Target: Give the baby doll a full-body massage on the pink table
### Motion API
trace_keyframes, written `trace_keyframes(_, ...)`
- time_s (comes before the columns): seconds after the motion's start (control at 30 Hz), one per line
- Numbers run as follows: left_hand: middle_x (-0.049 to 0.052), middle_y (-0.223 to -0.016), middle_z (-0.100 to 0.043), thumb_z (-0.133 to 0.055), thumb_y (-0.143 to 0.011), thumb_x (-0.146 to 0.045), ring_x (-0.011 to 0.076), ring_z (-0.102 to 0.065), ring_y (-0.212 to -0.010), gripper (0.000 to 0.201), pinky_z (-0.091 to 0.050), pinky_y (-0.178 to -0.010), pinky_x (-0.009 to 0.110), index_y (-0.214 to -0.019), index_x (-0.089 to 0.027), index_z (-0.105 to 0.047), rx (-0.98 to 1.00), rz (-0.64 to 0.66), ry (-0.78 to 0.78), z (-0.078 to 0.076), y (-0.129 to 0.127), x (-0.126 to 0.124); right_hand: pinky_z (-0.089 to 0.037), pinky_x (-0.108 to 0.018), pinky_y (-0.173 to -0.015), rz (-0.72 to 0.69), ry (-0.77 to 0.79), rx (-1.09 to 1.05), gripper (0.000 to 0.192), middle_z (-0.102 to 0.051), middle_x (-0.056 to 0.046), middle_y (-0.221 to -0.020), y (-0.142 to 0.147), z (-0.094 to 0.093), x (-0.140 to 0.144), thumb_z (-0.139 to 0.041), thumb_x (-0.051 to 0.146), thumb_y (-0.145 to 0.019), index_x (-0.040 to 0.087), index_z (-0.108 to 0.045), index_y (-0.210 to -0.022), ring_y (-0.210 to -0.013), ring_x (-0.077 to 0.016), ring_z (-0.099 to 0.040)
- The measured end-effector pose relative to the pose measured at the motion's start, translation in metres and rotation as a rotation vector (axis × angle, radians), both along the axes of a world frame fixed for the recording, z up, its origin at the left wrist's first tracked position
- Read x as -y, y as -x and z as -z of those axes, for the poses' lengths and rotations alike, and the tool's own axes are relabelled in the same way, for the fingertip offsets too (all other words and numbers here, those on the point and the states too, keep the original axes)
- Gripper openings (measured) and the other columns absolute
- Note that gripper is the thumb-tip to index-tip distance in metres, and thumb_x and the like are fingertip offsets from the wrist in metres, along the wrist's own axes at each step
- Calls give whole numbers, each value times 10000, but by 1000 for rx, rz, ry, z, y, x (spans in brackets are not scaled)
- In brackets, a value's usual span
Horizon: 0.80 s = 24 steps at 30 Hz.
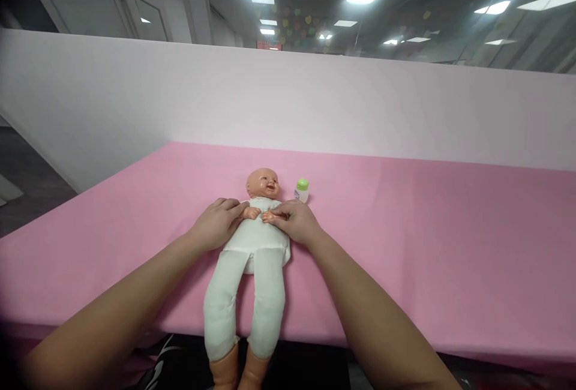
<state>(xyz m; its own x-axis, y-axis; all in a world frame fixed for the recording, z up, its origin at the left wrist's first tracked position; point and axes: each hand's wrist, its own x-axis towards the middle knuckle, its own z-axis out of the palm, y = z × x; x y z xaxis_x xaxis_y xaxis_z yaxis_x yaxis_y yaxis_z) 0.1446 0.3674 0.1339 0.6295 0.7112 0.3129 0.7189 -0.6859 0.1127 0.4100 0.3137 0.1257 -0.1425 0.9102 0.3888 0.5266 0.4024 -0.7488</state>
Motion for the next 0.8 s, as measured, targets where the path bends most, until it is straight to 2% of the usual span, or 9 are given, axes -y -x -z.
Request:
trace_keyframes(0.13,80,-1242,-666,-462,-992,-392,308,-551,-1159,420,-436,-1001,440,-1373,-328,-628,83,14,12,2,2,-7,-552,-387,-827,-16,5,18,251,-781,-34,-986,-1,-4,0,-738,489,-870,306,-817,-1022,-907,-257,-708)
trace_keyframes(0.23,73,-1217,-697,-476,-982,-448,295,-579,-1152,433,-435,-1017,433,-1359,-311,-640,206,14,48,2,7,-15,-542,-380,-808,24,-47,63,253,-779,-33,-1006,-3,-5,1,-711,492,-889,314,-805,-1041,-911,-252,-704)
trace_keyframes(0.3,71,-1198,-717,-488,-968,-495,290,-615,-1106,451,-455,-985,418,-1332,-288,-656,307,-25,95,2,11,-21,-535,-387,-823,77,-90,110,276,-774,-36,-1046,-5,-3,1,-718,498,-878,314,-792,-1070,-947,-260,-698)
trace_keyframes(0.4,57,-1130,-739,-514,-939,-541,264,-661,-977,447,-500,-846,363,-1254,-273,-683,517,-142,212,8,18,-28,-528,-404,-873,130,-105,120,378,-758,-42,-1104,-9,1,1,-755,530,-829,308,-764,-1135,-1001,-273,-686)
trace_keyframes(0.47,53,-1091,-741,-548,-914,-548,247,-672,-943,428,-506,-796,334,-1203,-261,-684,682,-209,290,15,25,-34,-533,-402,-886,158,-75,13,456,-751,-47,-1099,-14,5,1,-733,566,-836,297,-729,-1204,-1001,-263,-685)
trace_keyframes(0.53,61,-1071,-736,-583,-891,-550,241,-676,-932,407,-510,-776,321,-1143,-244,-676,823,-270,361,21,32,-40,-551,-391,-867,214,-41,-187,540,-749,-56,-1045,-22,10,-1,-688,599,-859,261,-676,-1281,-960,-246,-692)
trace_keyframes(0.63,93,-1066,-722,-617,-858,-533,228,-683,-884,402,-527,-719,310,-1097,-211,-646,1014,-430,455,27,44,-51,-576,-379,-819,328,-2,-477,639,-747,-67,-973,-44,20,-9,-682,615,-845,204,-613,-1330,-890,-234,-706)
trace_keyframes(0.73,107,-1069,-710,-575,-869,-524,222,-692,-859,402,-552,-694,327,-1115,-208,-617,1111,-613,440,26,57,-56,-592,-370,-808,424,60,-655,595,-735,-90,-1134,-69,35,-22,-692,587,-830,230,-618,-1300,-963,-246,-716)
trace_keyframes(0.8,126,-1110,-700,-549,-877,-534,258,-693,-918,423,-562,-741,387,-1147,-214,-604,1095,-710,377,24,67,-56,-598,-359,-803,568,112,-672,577,-697,-99,-1259,-83,46,-30,-717,545,-801,245,-614,-1282,-1038,-256,-706)
